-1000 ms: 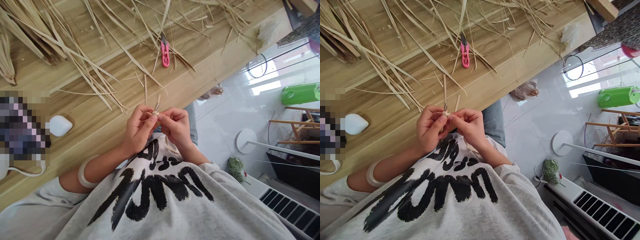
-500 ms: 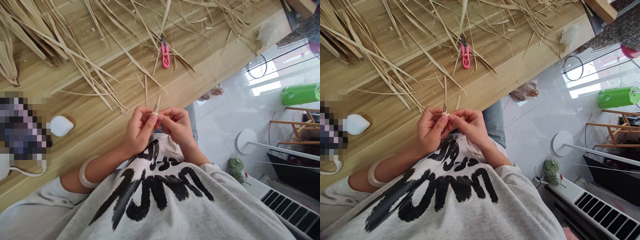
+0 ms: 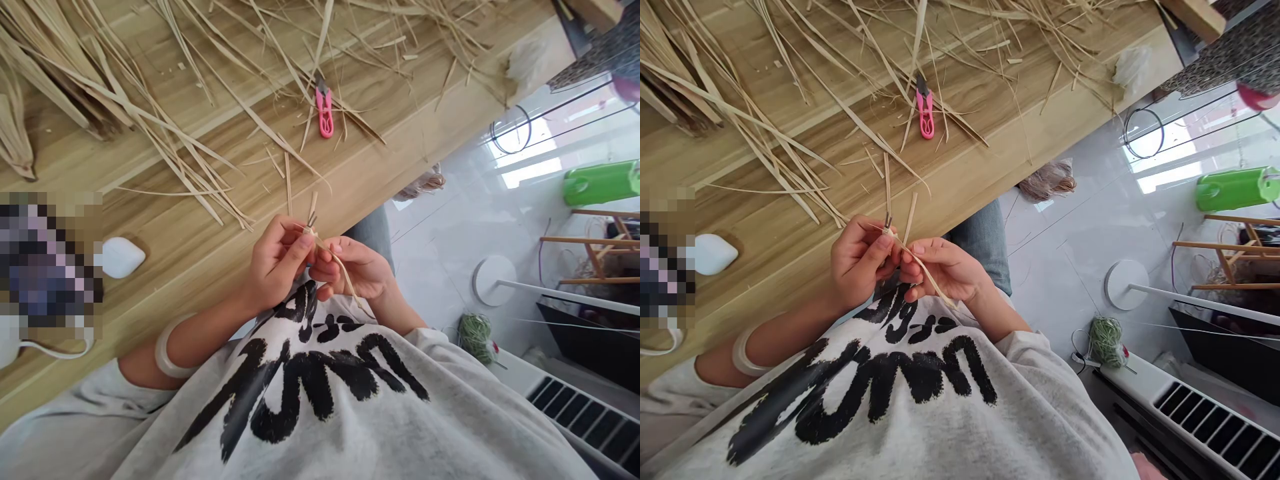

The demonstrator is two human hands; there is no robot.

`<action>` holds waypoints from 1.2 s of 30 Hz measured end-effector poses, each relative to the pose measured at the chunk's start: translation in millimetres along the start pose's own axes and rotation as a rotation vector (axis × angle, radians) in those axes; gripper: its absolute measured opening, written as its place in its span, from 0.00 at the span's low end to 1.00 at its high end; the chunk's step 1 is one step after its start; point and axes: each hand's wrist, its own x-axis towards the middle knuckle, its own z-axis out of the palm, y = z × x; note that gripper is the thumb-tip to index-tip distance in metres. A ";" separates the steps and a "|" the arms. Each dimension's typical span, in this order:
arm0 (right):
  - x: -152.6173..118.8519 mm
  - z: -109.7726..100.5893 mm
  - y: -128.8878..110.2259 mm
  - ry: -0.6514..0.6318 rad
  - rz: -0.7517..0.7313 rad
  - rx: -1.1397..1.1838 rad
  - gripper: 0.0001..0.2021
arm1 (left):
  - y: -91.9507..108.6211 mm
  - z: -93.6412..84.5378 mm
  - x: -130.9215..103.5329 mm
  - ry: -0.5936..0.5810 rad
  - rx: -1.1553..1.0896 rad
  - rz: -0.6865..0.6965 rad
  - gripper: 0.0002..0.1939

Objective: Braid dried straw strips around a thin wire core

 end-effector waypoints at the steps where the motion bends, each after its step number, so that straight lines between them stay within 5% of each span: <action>1: 0.7 0.4 1.0 -0.019 0.003 0.017 0.05 | 0.4 -0.3 -0.3 -0.006 -0.002 0.006 0.13; 12: 4.8 -1.7 10.9 -0.056 0.004 0.030 0.07 | -0.7 -4.9 -0.5 -0.071 0.083 0.109 0.10; 24: -1.2 -3.8 15.6 -0.056 -0.004 -0.029 0.16 | -3.1 -0.5 -2.7 0.028 0.081 0.144 0.09; 29: -8.3 -6.2 17.9 -0.022 -0.020 -0.021 0.16 | -4.7 0.4 -4.2 0.088 0.097 0.160 0.10; 36: -24.1 -15.4 32.5 -0.132 -0.064 -0.079 0.08 | -4.2 2.6 -3.1 0.133 0.099 0.158 0.12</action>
